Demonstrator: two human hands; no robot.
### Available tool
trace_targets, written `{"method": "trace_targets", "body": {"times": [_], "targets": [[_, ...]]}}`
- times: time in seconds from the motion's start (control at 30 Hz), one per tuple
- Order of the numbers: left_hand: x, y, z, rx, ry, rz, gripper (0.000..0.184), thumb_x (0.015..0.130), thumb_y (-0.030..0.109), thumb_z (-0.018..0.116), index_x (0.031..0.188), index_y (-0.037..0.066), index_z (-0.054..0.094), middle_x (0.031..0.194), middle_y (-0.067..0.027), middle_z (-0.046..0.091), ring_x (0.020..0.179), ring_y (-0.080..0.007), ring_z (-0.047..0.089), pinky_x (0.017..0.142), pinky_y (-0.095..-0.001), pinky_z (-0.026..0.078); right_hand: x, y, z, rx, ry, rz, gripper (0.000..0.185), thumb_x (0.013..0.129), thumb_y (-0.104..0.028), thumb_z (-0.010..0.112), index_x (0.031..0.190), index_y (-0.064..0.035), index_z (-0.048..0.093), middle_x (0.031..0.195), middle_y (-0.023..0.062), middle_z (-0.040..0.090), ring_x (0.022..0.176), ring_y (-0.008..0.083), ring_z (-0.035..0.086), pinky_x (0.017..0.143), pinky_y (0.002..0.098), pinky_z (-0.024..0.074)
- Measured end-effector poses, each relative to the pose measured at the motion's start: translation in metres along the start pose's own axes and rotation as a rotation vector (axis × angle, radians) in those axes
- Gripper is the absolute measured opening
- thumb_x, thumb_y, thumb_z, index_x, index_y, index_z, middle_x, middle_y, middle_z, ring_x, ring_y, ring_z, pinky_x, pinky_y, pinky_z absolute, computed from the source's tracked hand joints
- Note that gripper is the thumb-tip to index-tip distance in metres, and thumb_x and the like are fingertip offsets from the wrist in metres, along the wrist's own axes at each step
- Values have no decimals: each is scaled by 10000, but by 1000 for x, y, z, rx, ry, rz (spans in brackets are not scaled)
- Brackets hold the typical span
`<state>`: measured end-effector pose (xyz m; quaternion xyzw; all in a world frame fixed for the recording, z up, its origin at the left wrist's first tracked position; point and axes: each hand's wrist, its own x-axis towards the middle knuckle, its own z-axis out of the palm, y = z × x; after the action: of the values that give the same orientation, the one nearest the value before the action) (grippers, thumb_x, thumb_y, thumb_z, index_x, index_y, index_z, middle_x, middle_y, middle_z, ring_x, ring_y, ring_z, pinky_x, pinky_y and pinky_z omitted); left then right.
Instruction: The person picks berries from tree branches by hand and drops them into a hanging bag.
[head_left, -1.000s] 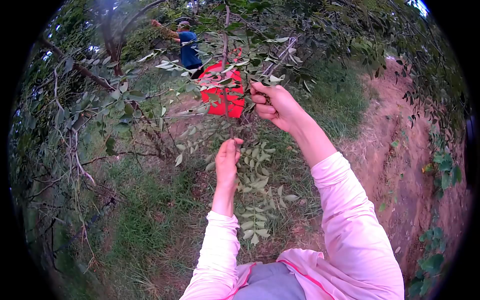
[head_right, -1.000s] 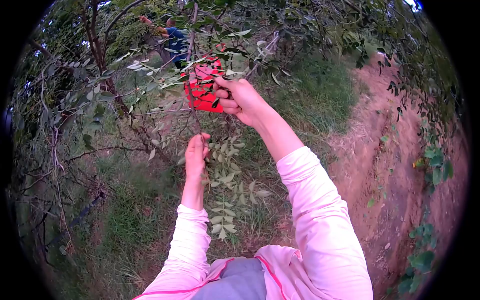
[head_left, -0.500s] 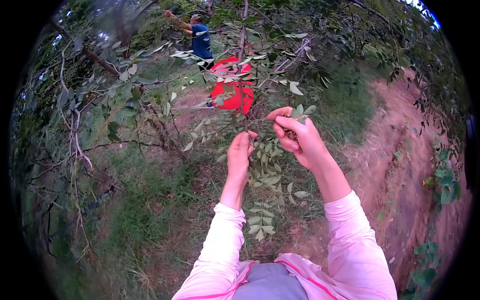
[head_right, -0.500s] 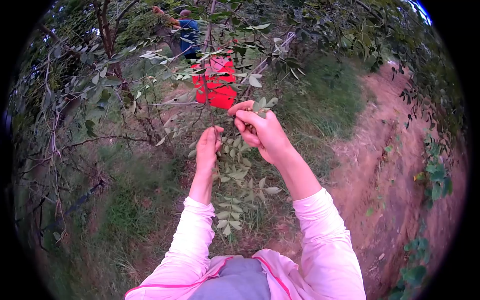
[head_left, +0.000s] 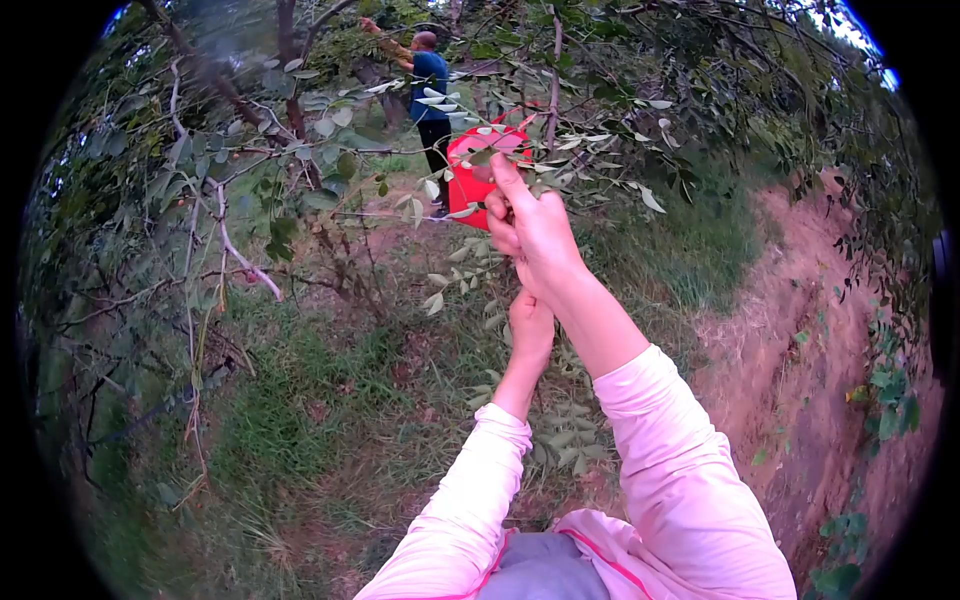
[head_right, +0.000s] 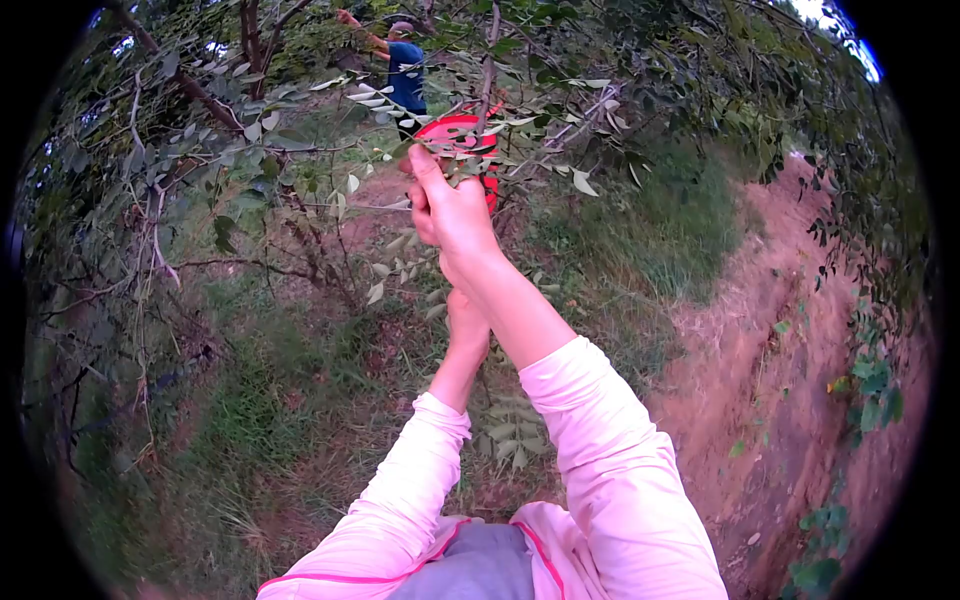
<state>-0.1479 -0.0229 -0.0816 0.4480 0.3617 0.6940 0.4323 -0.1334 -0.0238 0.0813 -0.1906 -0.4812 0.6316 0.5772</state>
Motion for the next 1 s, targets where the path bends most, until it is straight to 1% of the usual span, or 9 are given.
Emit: {"method": "trace_targets", "body": {"times": [0.17,0.37,0.4,0.5,0.53,0.63,0.73,0.87,1.0], "targets": [[-1,12,0,146,73,114,276,980,187,549,1180,1,592,1088,-42,646,979,-84,570,837,-259,456,-8,14,0,5,-26,-68,252,1007,-266,506,935,-26,539,643,-37,414,433,38,309,389,218,209],[9,-11,-16,280,-31,182,304,984,226,561,1210,28,606,1129,-51,655,1017,-107,583,868,-270,457,-43,18,-9,46,73,-166,215,1016,-247,470,904,-65,494,642,-34,404,453,41,317,410,211,222],[6,-10,-11,60,-3,98,288,988,234,560,1172,20,616,1098,-32,656,982,-102,591,861,-263,461,-47,11,-12,46,116,-140,220,1018,-242,464,888,-66,484,642,-27,395,467,41,318,418,211,220],[18,-28,-1,-238,-15,111,256,988,230,561,1120,21,627,1042,-11,651,936,-80,588,852,-248,462,-51,2,-27,-49,76,-243,211,1019,-229,459,891,-61,477,636,-21,381,466,41,310,419,215,216],[20,-27,-7,-179,-97,116,230,988,218,558,1091,23,625,1004,-3,639,909,-69,579,841,-238,464,-60,1,-30,-71,35,-250,202,1022,-215,446,904,-53,475,636,-19,374,456,42,296,419,216,217],[12,-13,-2,-134,-117,213,224,991,202,546,1105,25,621,1002,-10,638,908,-78,587,838,-241,472,-83,6,-38,-59,-3,-143,202,1025,-213,433,944,-39,494,669,-10,410,447,40,314,418,213,226],[7,-1,-1,-217,-48,113,239,1004,205,522,1120,19,617,1011,-20,639,920,-87,598,840,-251,480,-79,13,-46,100,31,-81,219,1025,-222,428,1007,-23,519,701,0,451,444,41,327,409,218,236],[7,-19,-11,-187,-53,22,284,1020,235,497,1149,11,613,1039,-19,645,930,-83,594,843,-245,472,-57,15,-50,221,127,-10,243,995,-231,498,948,-11,590,668,-8,504,469,47,366,448,219,263],[3,-8,-1,-131,-21,6,316,1027,251,487,1205,10,587,1073,-16,635,945,-70,572,841,-239,459,-22,10,-47,192,138,5,176,994,-183,487,1028,-21,548,740,12,512,449,53,354,392,223,242]]}}
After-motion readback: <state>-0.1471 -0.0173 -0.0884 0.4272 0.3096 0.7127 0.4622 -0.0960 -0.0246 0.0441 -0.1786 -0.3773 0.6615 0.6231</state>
